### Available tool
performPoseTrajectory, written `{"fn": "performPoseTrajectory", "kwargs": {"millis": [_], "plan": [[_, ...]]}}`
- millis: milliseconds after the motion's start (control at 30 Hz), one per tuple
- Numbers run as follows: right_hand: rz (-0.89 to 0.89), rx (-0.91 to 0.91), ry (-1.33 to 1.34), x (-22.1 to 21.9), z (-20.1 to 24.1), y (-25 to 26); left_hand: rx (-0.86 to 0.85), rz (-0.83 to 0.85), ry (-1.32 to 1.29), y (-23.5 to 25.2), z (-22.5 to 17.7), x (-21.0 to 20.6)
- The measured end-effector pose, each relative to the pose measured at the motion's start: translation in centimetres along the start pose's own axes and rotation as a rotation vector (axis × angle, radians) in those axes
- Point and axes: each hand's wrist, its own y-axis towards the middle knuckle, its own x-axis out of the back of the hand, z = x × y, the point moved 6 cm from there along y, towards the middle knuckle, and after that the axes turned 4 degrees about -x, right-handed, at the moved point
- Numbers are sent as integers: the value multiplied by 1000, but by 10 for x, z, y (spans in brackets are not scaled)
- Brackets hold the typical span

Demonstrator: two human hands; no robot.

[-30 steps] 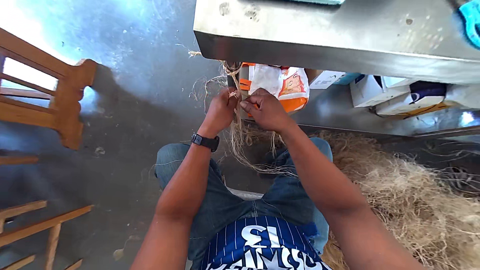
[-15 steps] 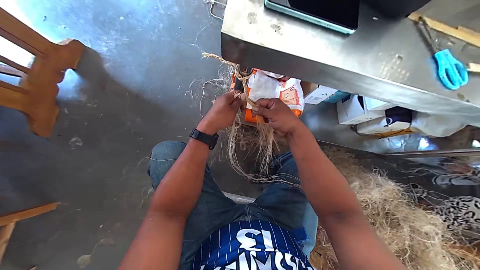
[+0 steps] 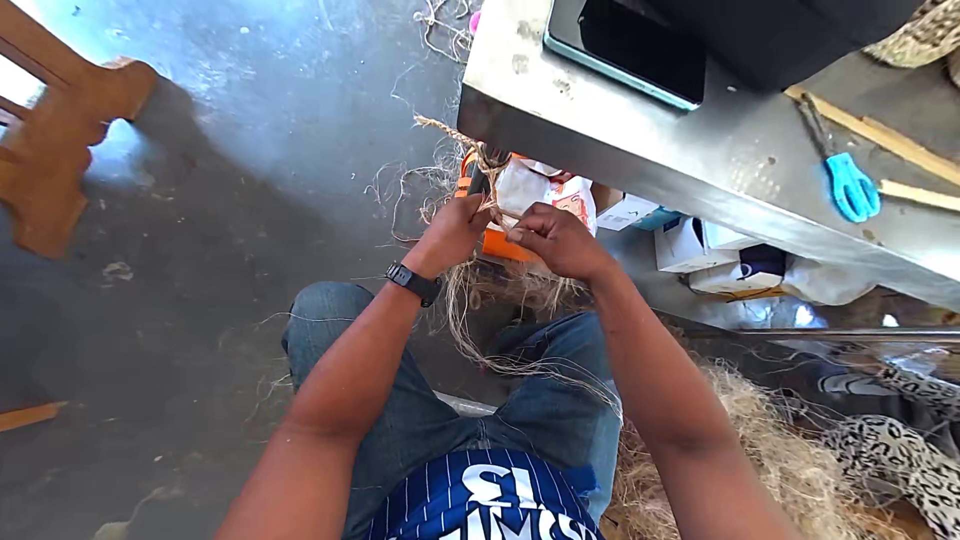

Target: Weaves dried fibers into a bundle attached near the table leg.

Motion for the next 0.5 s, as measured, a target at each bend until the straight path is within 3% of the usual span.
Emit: {"fn": "performPoseTrajectory", "kwargs": {"millis": [233,333,400,500], "plan": [[-256,-128,-46,69,-63,-54,-9,-11,-44,-2,1,2],[-411,-312,-229,91,-88,-72,11,0,-62,-2,0,0],[-471,-442,-437,93,-88,-80,17,1,-47,-1,2,0],[-565,-370,-561,72,-49,-77,13,-2,-22,0,4,0]]}}
